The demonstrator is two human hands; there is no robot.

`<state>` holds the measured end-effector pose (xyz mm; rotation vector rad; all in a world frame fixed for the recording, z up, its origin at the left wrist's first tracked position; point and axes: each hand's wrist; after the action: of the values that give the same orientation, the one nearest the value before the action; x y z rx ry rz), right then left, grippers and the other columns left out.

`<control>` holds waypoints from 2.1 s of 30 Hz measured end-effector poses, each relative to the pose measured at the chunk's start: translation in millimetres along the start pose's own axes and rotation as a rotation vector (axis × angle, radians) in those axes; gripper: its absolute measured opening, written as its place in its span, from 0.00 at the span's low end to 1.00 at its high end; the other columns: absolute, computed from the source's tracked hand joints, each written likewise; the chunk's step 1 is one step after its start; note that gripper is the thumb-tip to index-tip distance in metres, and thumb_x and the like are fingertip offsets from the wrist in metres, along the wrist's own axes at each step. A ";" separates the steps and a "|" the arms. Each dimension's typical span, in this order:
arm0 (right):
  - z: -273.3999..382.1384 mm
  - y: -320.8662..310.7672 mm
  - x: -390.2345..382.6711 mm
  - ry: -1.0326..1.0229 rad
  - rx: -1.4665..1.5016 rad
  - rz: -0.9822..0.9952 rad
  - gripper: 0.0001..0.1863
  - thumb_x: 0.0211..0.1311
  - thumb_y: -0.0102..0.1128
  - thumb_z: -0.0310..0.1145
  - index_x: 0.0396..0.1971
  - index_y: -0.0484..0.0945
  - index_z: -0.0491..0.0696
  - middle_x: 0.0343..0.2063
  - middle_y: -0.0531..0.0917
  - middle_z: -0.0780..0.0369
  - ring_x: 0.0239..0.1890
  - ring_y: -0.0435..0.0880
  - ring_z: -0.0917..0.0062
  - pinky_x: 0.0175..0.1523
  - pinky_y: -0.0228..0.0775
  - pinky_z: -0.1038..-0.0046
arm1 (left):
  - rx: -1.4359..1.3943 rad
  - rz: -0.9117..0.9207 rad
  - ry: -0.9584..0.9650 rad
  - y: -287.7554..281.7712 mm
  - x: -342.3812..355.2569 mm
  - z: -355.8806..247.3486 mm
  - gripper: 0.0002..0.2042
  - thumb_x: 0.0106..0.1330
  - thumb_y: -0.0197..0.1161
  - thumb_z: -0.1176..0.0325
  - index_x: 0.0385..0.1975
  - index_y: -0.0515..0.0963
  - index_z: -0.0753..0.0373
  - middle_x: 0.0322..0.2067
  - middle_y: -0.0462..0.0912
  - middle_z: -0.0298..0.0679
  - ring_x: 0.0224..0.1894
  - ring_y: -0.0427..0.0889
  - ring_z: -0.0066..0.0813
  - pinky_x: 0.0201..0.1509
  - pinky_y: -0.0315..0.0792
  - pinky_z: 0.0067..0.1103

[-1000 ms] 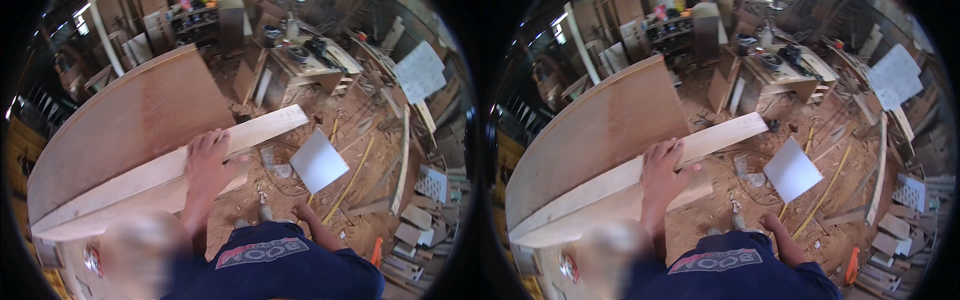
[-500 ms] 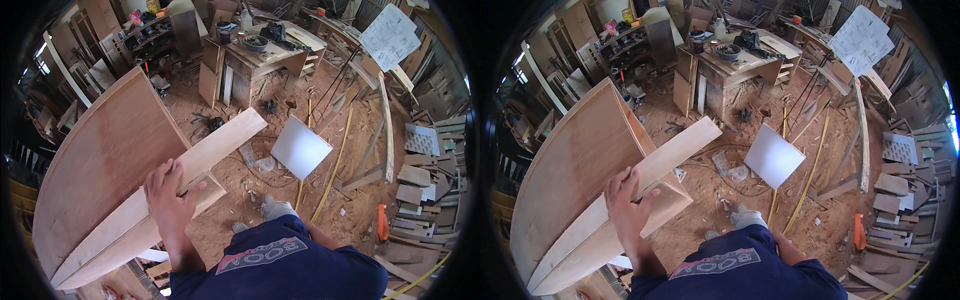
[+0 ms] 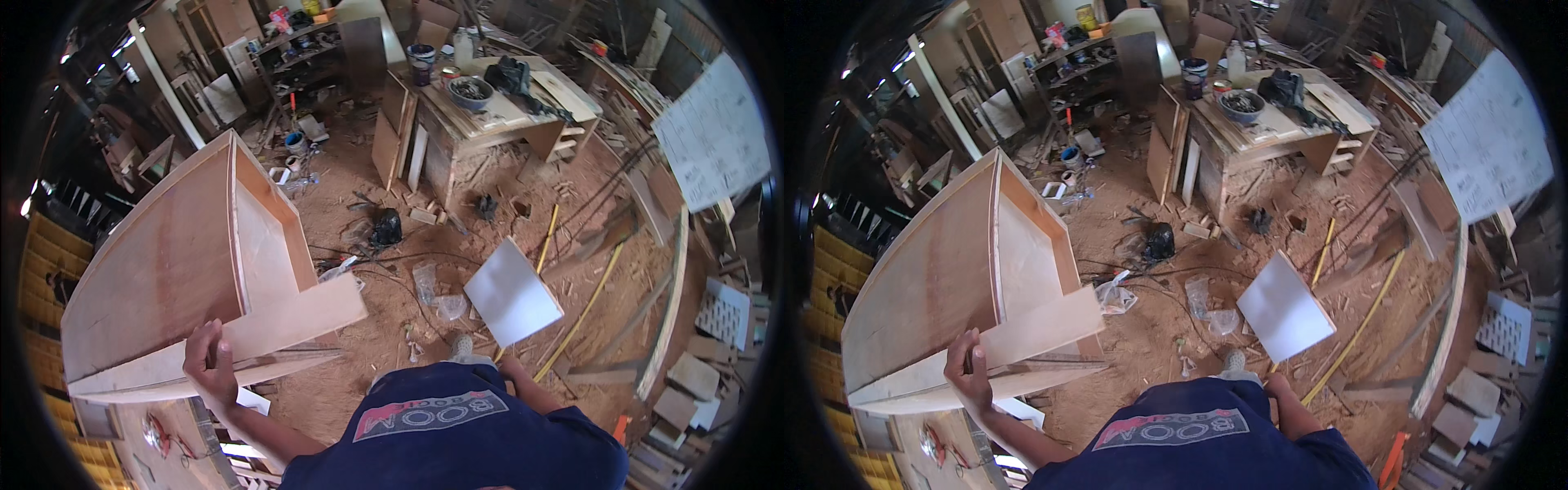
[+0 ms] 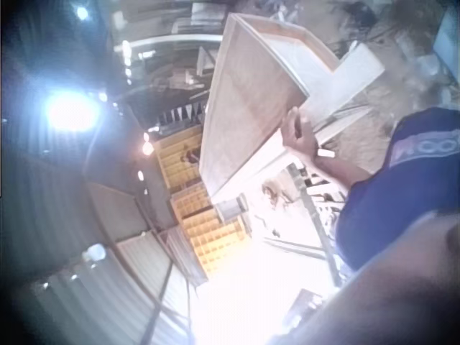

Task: The person fits a thin wood strip along the edge of a curved wooden structure, marks it using a square and a pencil, and then saws the strip using a hand saw.

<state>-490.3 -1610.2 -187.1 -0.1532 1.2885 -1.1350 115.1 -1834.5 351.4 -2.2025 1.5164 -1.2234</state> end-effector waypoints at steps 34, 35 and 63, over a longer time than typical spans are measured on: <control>549.6 -300.0 430.8 -0.888 -0.433 0.451 0.20 0.65 0.69 0.50 0.45 0.92 0.50 0.39 0.93 0.55 0.42 0.93 0.62 0.50 0.83 0.61 | 0.503 -0.720 -0.498 56.3 -16.0 -20.5 0.12 0.76 0.63 0.67 0.43 0.88 0.70 0.49 0.89 0.45 0.52 0.85 0.44 0.67 0.74 0.40; 566.2 -295.5 430.1 -0.940 -0.430 0.499 0.20 0.64 0.70 0.50 0.46 0.92 0.50 0.39 0.93 0.55 0.42 0.93 0.61 0.50 0.83 0.62 | 0.697 -0.943 -0.510 67.6 -29.1 -20.2 0.14 0.78 0.61 0.65 0.46 0.87 0.70 0.51 0.89 0.46 0.53 0.86 0.44 0.67 0.75 0.39; 865.3 -695.4 795.1 -0.816 0.350 0.203 0.17 0.72 0.70 0.40 0.52 0.89 0.44 0.40 0.92 0.58 0.43 0.88 0.76 0.52 0.80 0.69 | 0.101 -0.042 -1.063 645.2 509.0 434.7 0.13 0.74 0.65 0.62 0.47 0.88 0.64 0.40 0.91 0.48 0.41 0.90 0.44 0.51 0.81 0.35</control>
<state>-306.0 -2944.8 34.9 -0.1922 0.3669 -0.9507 54.8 -2678.2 -34.5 -2.1932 0.9120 -0.0139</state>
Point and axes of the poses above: each hand's wrist, its own x-axis towards the middle knuckle, its own y-axis out of the palm, z = x × y
